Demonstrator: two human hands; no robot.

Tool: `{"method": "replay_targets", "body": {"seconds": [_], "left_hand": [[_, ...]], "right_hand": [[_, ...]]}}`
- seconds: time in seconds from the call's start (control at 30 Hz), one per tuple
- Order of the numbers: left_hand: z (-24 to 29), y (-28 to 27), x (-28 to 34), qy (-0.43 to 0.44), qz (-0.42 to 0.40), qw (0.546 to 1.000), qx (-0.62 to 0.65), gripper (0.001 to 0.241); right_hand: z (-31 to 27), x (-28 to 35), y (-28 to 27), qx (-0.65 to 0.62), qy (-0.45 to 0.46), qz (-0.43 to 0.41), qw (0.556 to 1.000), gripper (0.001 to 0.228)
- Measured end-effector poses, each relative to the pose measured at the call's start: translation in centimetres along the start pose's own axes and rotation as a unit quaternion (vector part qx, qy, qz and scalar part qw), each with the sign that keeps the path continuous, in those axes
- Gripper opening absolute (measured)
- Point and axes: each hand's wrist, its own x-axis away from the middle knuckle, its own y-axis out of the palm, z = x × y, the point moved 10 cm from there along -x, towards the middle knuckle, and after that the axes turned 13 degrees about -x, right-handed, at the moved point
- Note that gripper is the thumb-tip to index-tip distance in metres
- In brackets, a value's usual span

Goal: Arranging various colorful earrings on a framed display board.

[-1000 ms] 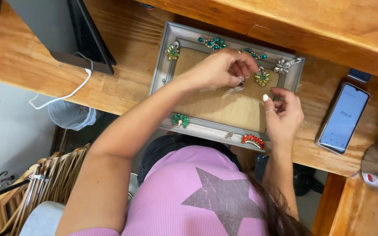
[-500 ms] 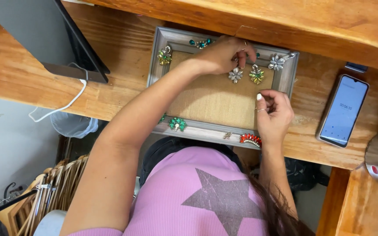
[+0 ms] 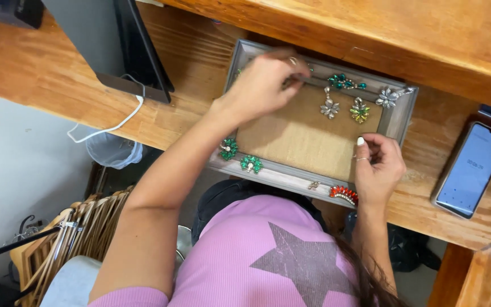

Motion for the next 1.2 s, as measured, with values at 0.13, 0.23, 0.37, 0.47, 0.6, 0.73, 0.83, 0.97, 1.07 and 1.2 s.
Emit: {"method": "replay_targets", "body": {"seconds": [0.13,0.23,0.37,0.47,0.6,0.73,0.83,0.97,1.07,1.2], "left_hand": [[-7.0,-3.3,3.6,-0.137,0.061,0.988,-0.028,0.024],[-10.2,-4.1,5.8,-0.220,0.120,0.966,-0.066,0.009],[-11.9,0.2,6.6,-0.301,-0.001,0.952,-0.059,0.019],[-11.5,1.0,6.4,-0.270,0.014,0.962,-0.049,0.016],[-9.5,-0.7,6.4,-0.263,0.002,0.964,-0.032,0.015],[-4.9,-2.1,7.0,-0.242,0.034,0.966,0.078,0.028],[-1.2,-0.5,8.0,-0.246,0.091,0.928,0.263,0.040],[3.4,5.1,8.5,-0.243,-0.023,0.887,0.391,0.044],[5.4,6.4,8.5,-0.224,-0.053,0.881,0.413,0.046],[6.8,5.6,8.3,-0.177,-0.051,0.893,0.411,0.058]], "right_hand": [[-0.1,0.1,0.3,0.010,-0.010,-0.006,1.000,0.016],[-0.3,0.1,0.5,0.016,-0.010,-0.012,1.000,0.015],[-0.3,0.1,0.5,0.014,-0.010,-0.015,1.000,0.014],[-0.3,0.0,0.4,0.014,-0.011,-0.009,1.000,0.012],[-0.2,-0.1,0.2,0.013,-0.006,0.001,1.000,0.012],[-0.1,0.0,0.3,0.001,-0.002,0.009,1.000,0.008],[-1.3,0.3,0.5,-0.111,0.015,0.026,0.993,0.011],[-4.6,1.1,3.4,-0.191,0.081,-0.074,0.975,0.019],[-4.3,1.3,3.5,-0.193,0.088,-0.084,0.974,0.016],[-0.9,1.4,2.8,-0.180,0.118,-0.049,0.975,0.011]]}}
